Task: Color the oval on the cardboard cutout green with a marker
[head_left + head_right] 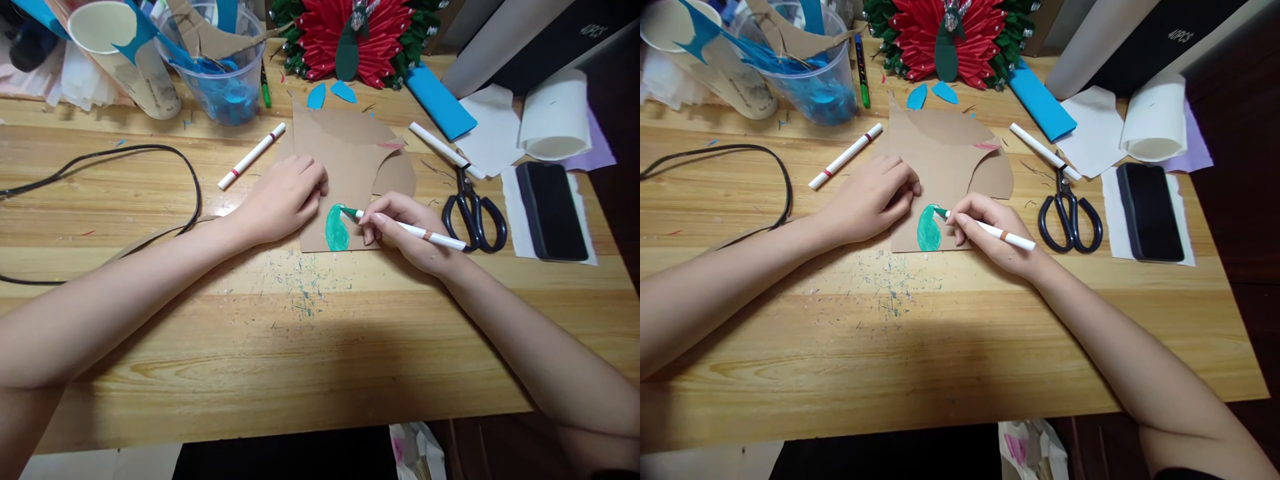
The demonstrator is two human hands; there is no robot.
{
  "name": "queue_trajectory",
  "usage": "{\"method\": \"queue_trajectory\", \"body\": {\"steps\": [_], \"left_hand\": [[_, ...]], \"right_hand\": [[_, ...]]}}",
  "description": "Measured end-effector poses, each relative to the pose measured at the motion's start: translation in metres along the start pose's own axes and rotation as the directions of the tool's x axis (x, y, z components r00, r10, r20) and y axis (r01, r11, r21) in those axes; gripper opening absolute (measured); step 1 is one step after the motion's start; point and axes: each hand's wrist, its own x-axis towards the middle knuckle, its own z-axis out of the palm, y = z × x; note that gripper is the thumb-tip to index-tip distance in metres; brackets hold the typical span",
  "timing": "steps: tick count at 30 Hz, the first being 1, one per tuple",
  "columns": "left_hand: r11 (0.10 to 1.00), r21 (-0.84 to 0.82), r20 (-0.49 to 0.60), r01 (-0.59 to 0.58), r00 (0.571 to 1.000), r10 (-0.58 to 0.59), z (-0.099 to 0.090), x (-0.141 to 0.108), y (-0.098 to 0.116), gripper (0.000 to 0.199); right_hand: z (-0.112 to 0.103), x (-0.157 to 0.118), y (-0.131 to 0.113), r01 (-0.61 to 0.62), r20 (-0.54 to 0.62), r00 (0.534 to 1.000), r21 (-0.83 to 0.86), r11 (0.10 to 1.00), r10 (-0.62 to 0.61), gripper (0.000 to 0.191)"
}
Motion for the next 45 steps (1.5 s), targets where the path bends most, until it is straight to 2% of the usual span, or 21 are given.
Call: {"method": "queue_trajectory", "body": {"steps": [18,45], "left_hand": [[1.000,0.022,0.005,-0.006,1.000,0.005,-0.0011,0.0001,0.0006,0.019],[0.999,0.041,-0.020,-0.029,0.999,0.029,-0.0006,-0.0001,0.0004,0.021]], "right_hand": [[0.0011,-0.0004,-0.0014,-0.011,0.003,1.000,0.004,1.000,0.011,0.022],[-0.0014,0.0011,0.0060,0.076,0.014,0.997,0.026,0.997,-0.076,0.018]]}}
